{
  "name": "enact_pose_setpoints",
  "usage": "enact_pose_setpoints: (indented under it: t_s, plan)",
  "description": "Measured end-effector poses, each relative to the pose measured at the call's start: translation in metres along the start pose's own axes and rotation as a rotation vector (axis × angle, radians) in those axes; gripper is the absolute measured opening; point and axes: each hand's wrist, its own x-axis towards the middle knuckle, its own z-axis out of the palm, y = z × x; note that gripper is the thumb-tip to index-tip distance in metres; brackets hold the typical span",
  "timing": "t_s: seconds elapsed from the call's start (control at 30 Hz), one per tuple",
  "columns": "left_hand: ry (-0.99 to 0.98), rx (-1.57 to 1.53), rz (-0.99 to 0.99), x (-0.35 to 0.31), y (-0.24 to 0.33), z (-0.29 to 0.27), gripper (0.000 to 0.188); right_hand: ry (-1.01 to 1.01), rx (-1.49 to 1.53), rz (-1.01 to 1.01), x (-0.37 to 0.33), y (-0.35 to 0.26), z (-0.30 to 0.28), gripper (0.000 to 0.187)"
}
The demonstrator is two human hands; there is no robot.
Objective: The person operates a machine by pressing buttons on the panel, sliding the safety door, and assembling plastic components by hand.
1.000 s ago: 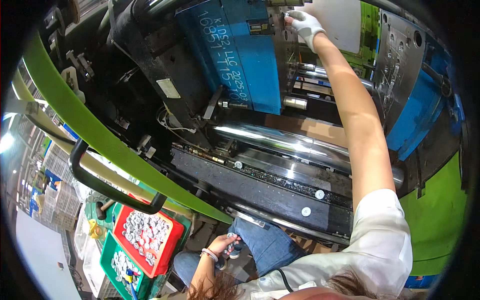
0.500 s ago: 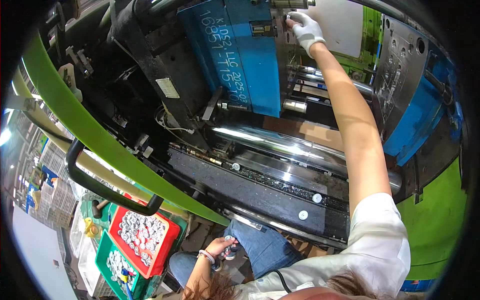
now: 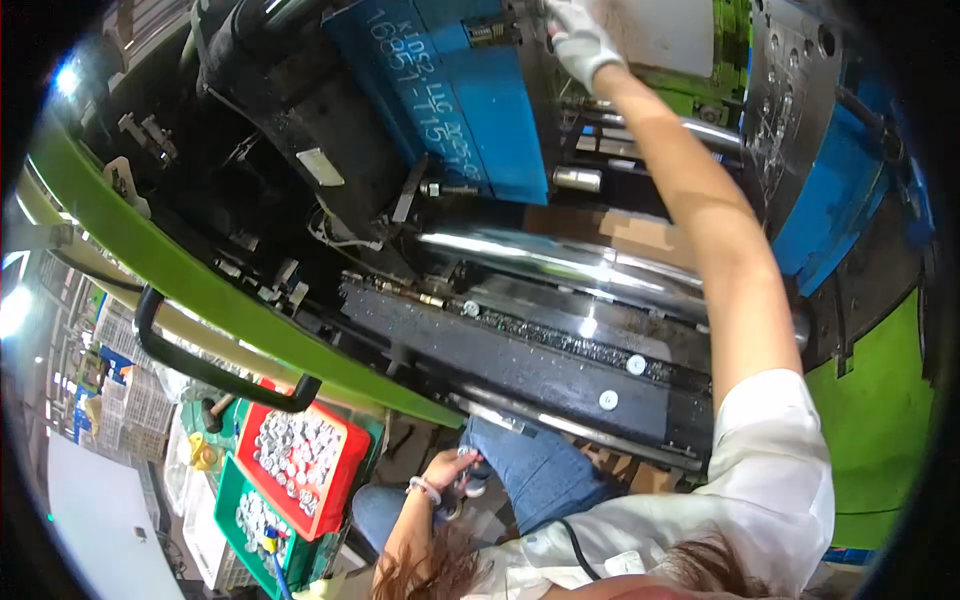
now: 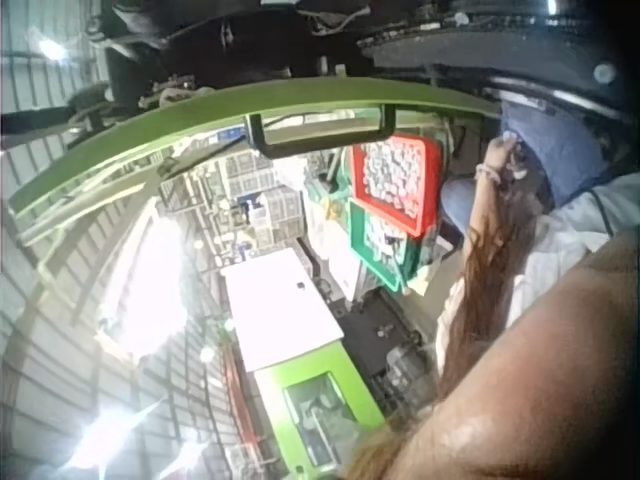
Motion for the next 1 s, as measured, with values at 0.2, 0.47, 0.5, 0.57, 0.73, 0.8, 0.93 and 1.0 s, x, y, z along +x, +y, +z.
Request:
enact_pose_setpoints:
  t_s: [0.2, 0.47, 0.5, 0.57, 0.73, 0.8, 0.93, 1.0]
  plan:
    - [-0.139, -0.162, 0.336, -0.080, 0.074, 0.051, 0.028, -0.078, 0.456, -0.098, -0.061, -0.134, -0.083, 0.030]
    - [-0.057, -0.074, 0.635, -0.122, 0.171, 0.118, 0.014, -1.428, 0.591, -0.391, -0.166, -0.278, -0.136, 0.029]
    - [-0.056, -0.069, 0.644, -0.123, 0.174, 0.120, 0.014, -1.369, 0.570, -0.351, -0.169, -0.277, -0.138, 0.028]
    - [-0.008, -0.083, 0.681, -0.126, 0.175, 0.122, 0.016, -1.288, 0.643, -0.370, -0.171, -0.272, -0.140, 0.024]
    - [0.132, -0.113, 0.908, -0.129, 0.180, 0.126, 0.018, -1.028, 0.743, -0.066, -0.178, -0.262, -0.137, 0.020]
    - [0.110, -0.156, 0.943, -0.130, 0.182, 0.128, 0.023, -1.016, 0.799, -0.051, -0.179, -0.259, -0.133, 0.022]
    - [-0.131, -0.470, 0.862, -0.135, 0.186, 0.125, 0.033, -1.068, 0.972, -0.046, -0.180, -0.252, -0.128, 0.033]
    - [-0.195, -0.545, 0.810, -0.134, 0.189, 0.124, 0.035, -0.964, 1.039, -0.023, -0.183, -0.253, -0.126, 0.038]
